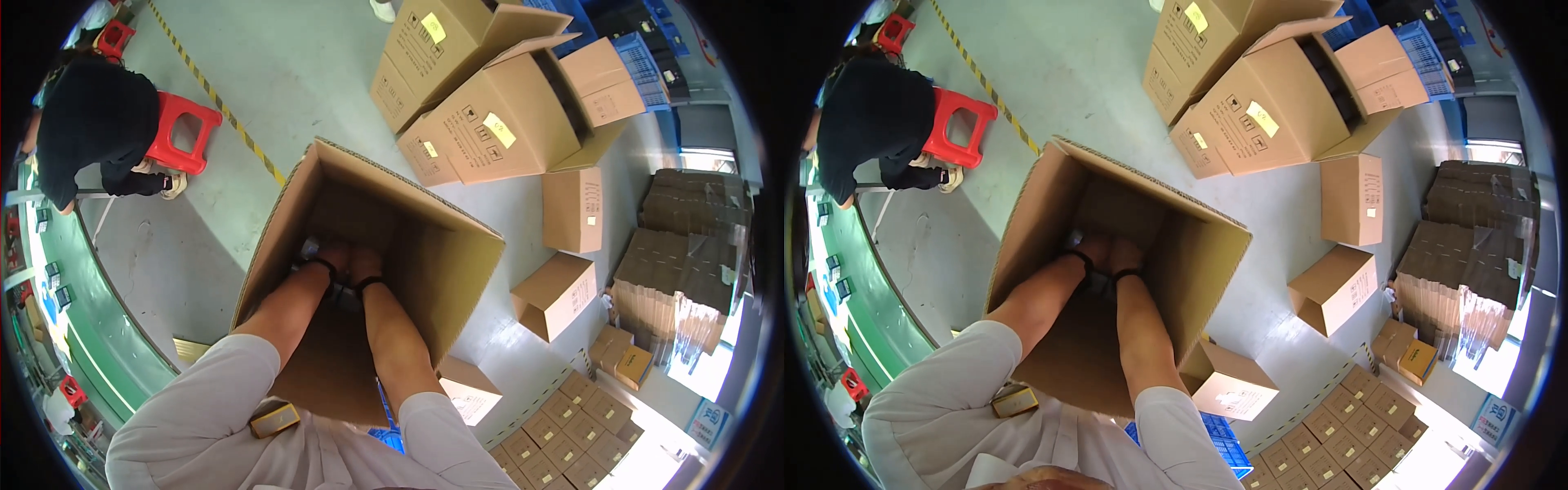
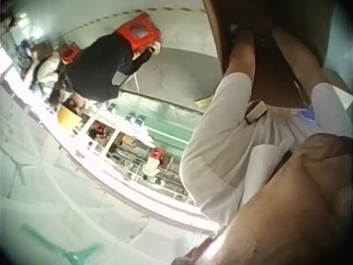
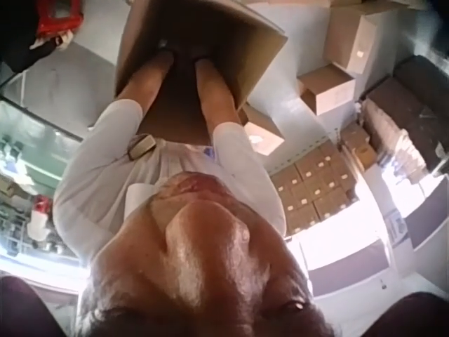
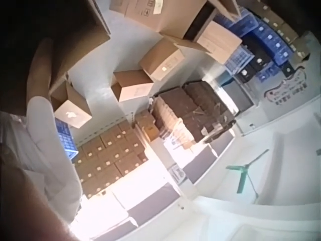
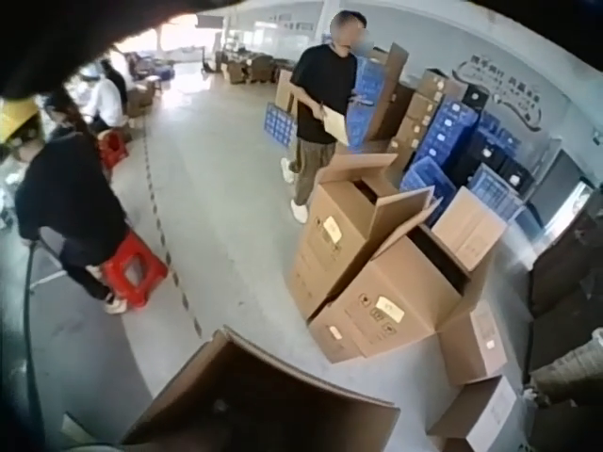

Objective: Taking finished items from a conveyor belt and placing them into cardboard shipping boxes.

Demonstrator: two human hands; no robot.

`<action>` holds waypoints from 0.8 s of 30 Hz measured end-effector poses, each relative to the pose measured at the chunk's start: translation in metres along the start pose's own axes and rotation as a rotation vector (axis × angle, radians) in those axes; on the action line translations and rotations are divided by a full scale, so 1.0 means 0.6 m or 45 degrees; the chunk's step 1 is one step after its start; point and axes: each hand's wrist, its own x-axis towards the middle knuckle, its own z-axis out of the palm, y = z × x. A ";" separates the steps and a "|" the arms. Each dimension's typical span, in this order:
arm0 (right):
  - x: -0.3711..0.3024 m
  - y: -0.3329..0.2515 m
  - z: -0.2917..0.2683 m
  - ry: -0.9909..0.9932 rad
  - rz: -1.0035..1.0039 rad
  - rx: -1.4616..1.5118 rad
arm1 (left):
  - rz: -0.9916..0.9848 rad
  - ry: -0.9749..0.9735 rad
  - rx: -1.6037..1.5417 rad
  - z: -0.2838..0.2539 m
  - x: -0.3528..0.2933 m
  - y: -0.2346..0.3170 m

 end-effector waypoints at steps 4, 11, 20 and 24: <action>-0.056 -0.020 -0.108 0.025 0.158 -0.026 | 0.044 0.066 -0.244 -0.086 -0.033 0.040; -0.172 -0.030 -0.231 0.436 0.217 0.046 | 0.202 0.258 0.050 -0.242 -0.138 0.133; -0.419 -0.109 -0.310 0.480 -0.064 0.925 | 0.711 0.451 0.177 -0.409 -0.342 0.146; -0.496 -0.093 -0.282 0.430 -0.192 1.076 | 0.895 0.537 0.163 -0.428 -0.402 0.108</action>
